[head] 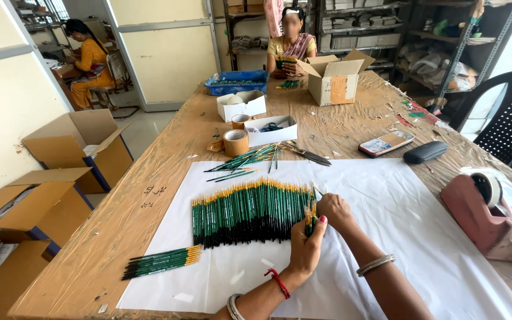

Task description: Sorting and bundling green-handled paintbrushes on a work table.

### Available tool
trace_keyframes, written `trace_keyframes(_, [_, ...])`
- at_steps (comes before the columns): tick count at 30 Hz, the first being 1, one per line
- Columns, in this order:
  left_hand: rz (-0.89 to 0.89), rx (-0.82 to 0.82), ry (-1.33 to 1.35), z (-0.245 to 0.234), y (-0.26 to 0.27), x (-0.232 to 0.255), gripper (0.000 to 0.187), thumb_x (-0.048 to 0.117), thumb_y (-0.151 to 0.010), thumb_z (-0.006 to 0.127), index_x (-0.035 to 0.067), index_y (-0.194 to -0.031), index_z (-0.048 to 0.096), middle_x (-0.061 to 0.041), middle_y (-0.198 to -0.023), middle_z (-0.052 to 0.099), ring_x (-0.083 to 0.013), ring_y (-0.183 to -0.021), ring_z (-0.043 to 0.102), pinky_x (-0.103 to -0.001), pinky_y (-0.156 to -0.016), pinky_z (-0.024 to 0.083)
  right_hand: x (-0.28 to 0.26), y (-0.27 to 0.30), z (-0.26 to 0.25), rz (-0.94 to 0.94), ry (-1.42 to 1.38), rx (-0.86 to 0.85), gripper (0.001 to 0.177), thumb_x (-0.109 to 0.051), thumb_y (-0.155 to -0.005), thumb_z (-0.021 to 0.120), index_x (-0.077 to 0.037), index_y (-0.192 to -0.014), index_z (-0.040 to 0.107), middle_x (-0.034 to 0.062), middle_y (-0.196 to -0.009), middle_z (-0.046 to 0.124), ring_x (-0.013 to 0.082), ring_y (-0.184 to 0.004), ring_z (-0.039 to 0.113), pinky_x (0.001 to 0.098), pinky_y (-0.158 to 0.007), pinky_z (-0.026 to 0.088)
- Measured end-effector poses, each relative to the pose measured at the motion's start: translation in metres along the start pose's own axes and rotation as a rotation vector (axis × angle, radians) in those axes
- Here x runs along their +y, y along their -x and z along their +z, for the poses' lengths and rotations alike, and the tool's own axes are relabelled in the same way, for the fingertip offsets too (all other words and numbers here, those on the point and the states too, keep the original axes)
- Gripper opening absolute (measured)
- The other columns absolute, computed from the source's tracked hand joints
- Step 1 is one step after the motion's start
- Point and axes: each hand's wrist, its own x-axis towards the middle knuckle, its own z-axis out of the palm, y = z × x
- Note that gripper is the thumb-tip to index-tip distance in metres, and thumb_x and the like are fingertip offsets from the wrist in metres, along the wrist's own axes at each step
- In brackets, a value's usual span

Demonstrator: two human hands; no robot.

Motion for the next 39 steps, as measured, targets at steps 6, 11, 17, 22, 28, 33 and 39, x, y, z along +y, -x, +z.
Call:
trace_keyframes(6, [-0.203,0.025,0.227,-0.003,-0.003,-0.011,0.042,0.028,-0.103,0.064,0.015,-0.068,0.046,0.01,-0.056,0.037,-0.0017,-0.049,0.028,-0.026,-0.044,0.021,-0.028,0.088,-0.119,-0.11,-0.639,-0.105,0.006,-0.008,-0.104,0.038,-0.003,-0.105,0.042,0.0184,-0.083,0.067,0.0319,-0.074,0.072,0.0449,-0.068,0.06])
trace_keyframes(11, [-0.279,-0.085,0.332,-0.003,-0.006,0.008,0.019,0.03,-0.095,0.072,0.015,-0.089,0.061,0.009,-0.058,0.043,-0.0011,-0.047,0.033,-0.022,-0.043,0.024,0.016,0.17,-0.082,-0.394,-1.176,-0.237,0.016,0.014,-0.094,0.045,-0.002,-0.1,0.046,0.011,-0.096,0.064,0.0214,-0.094,0.069,0.0374,-0.089,0.061])
trace_keyframes(17, [-0.227,-0.451,0.104,-0.003,0.002,0.005,0.026,0.034,-0.095,0.072,0.01,-0.094,0.064,0.005,-0.067,0.057,-0.006,-0.056,0.054,-0.024,-0.051,0.045,0.004,0.252,-0.063,-0.379,-0.862,-0.105,0.032,0.015,-0.088,0.058,-0.006,-0.111,0.049,0.0047,-0.097,0.064,0.0202,-0.096,0.069,0.0348,-0.089,0.058])
trace_keyframes(22, [-0.096,-0.401,0.206,-0.006,0.0,0.026,0.033,0.04,-0.103,0.064,0.013,-0.085,0.061,0.005,-0.071,0.06,-0.0074,-0.066,0.064,-0.028,-0.068,0.062,0.014,0.249,-0.057,-0.231,-1.187,-0.111,0.039,0.016,-0.082,0.053,-0.005,-0.114,0.048,0.0011,-0.11,0.055,0.0185,-0.107,0.066,0.034,-0.089,0.058])
trace_keyframes(28, [-0.153,-0.253,-0.122,-0.06,0.066,0.003,0.052,0.037,-0.107,0.066,0.013,-0.064,0.048,0.006,-0.053,0.042,-0.0071,-0.048,0.04,-0.031,-0.046,0.033,0.025,0.245,-0.058,-0.28,-1.123,-0.249,0.025,0.011,-0.085,0.057,0.0,-0.107,0.059,0.0084,-0.104,0.066,0.0169,-0.103,0.068,0.0314,-0.089,0.059])
trace_keyframes(33, [0.228,-0.442,-1.022,-0.136,0.08,0.05,0.023,0.029,-0.085,0.077,0.013,-0.071,0.068,0.003,-0.058,0.055,-0.0077,-0.052,0.047,-0.028,-0.05,0.04,0.041,0.24,-0.049,-0.244,-1.026,-0.226,0.013,0.004,-0.091,0.06,0.001,-0.103,0.066,0.0077,-0.093,0.071,0.0137,-0.09,0.066,0.0284,-0.08,0.052])
trace_keyframes(39, [-0.018,-0.397,-1.649,-0.29,0.078,0.06,0.078,0.081,-0.083,0.069,0.007,-0.061,0.064,-0.006,-0.05,0.055,-0.0184,-0.041,0.047,-0.037,-0.039,0.039,0.022,0.233,-0.068,-0.169,-0.726,-0.184,0.016,-0.002,-0.091,0.064,0.0,-0.106,0.069,0.0084,-0.096,0.076,0.0156,-0.092,0.068,0.0297,-0.082,0.054])
